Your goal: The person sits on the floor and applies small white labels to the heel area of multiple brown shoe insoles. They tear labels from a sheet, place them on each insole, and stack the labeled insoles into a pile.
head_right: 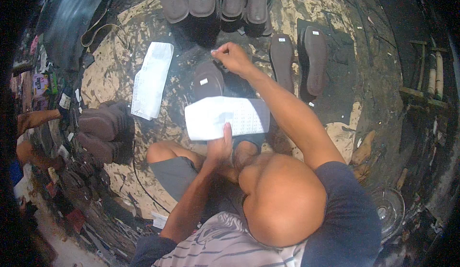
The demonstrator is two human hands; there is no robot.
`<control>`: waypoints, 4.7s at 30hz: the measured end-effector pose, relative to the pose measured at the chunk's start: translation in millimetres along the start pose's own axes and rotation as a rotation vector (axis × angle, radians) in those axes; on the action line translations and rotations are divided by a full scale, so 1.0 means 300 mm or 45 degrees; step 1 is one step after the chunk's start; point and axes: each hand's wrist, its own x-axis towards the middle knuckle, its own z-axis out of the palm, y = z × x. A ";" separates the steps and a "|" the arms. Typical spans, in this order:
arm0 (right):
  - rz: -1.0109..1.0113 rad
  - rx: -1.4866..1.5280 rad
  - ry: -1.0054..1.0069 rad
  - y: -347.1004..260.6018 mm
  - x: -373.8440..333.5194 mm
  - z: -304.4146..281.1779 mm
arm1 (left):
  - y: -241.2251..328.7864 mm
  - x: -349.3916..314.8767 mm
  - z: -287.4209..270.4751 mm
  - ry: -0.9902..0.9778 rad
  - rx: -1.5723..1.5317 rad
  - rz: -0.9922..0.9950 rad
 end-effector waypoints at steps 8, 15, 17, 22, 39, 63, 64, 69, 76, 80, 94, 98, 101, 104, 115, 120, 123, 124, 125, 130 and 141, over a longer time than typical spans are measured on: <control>-0.520 -0.622 -0.072 0.045 -0.012 0.107 | -0.035 -0.067 0.012 -0.074 -0.074 -0.050; -0.197 -0.275 -0.057 0.057 -0.070 0.074 | -0.077 0.068 -0.002 0.006 0.042 -0.020; -0.215 -0.187 -0.067 0.004 -0.180 0.087 | -0.081 0.088 -0.029 -0.102 -0.018 -0.076; -0.273 -0.202 0.242 0.094 -0.188 -0.086 | -0.048 0.096 -0.016 -0.121 -0.259 -0.063; -0.521 -0.001 0.084 -0.270 -0.409 -0.083 | 0.208 0.259 -0.228 0.390 -1.699 -0.240; -0.278 0.038 0.068 -0.221 -0.395 -0.008 | 0.251 0.277 -0.094 0.636 -1.475 -0.468; -0.265 0.093 0.046 -0.200 -0.378 -0.018 | 0.229 0.278 -0.082 0.647 -1.612 -0.476; -0.124 0.320 0.153 -0.157 -0.274 -0.120 | -0.147 0.281 -0.176 0.471 -0.183 -0.078; -0.203 0.231 0.152 -0.136 -0.279 -0.099 | -0.364 0.406 -0.326 0.140 0.517 -0.321; -0.204 0.238 0.183 -0.095 -0.277 -0.109 | -0.218 0.283 -0.282 0.020 0.385 -0.220; -0.278 0.188 0.164 0.004 -0.230 -0.106 | -0.548 0.340 -0.493 0.982 -0.460 -0.662; -0.135 0.030 -0.039 -0.001 -0.189 -0.056 | -0.567 0.306 -0.510 0.872 -0.770 -0.830; -0.124 0.089 -0.092 0.038 -0.128 -0.034 | -0.550 0.293 -0.490 0.984 -1.164 -0.749; -0.076 0.076 -0.104 0.045 -0.100 -0.034 | -0.546 0.298 -0.521 1.089 -1.355 -0.751; -0.046 0.054 -0.038 0.065 -0.135 -0.062 | -0.304 0.324 -0.535 1.310 -1.561 -0.438; -0.124 0.064 0.031 0.073 -0.160 -0.065 | -0.105 0.321 -0.681 1.139 -1.508 0.010; -0.072 0.107 0.042 0.107 -0.150 -0.055 | 0.139 0.335 -0.792 0.906 -1.603 0.162; -0.123 0.092 0.100 0.112 -0.153 -0.054 | 0.214 0.344 -0.821 0.855 -1.604 0.191; -0.122 0.126 0.102 0.124 -0.151 -0.056 | 0.278 0.361 -0.840 0.803 -1.722 0.159; -0.076 0.156 0.107 0.110 -0.164 -0.046 | 0.389 0.433 -0.891 0.185 -1.946 0.387; -0.081 0.152 0.092 0.123 -0.173 -0.048 | 0.556 0.697 -0.709 -0.335 -2.213 0.458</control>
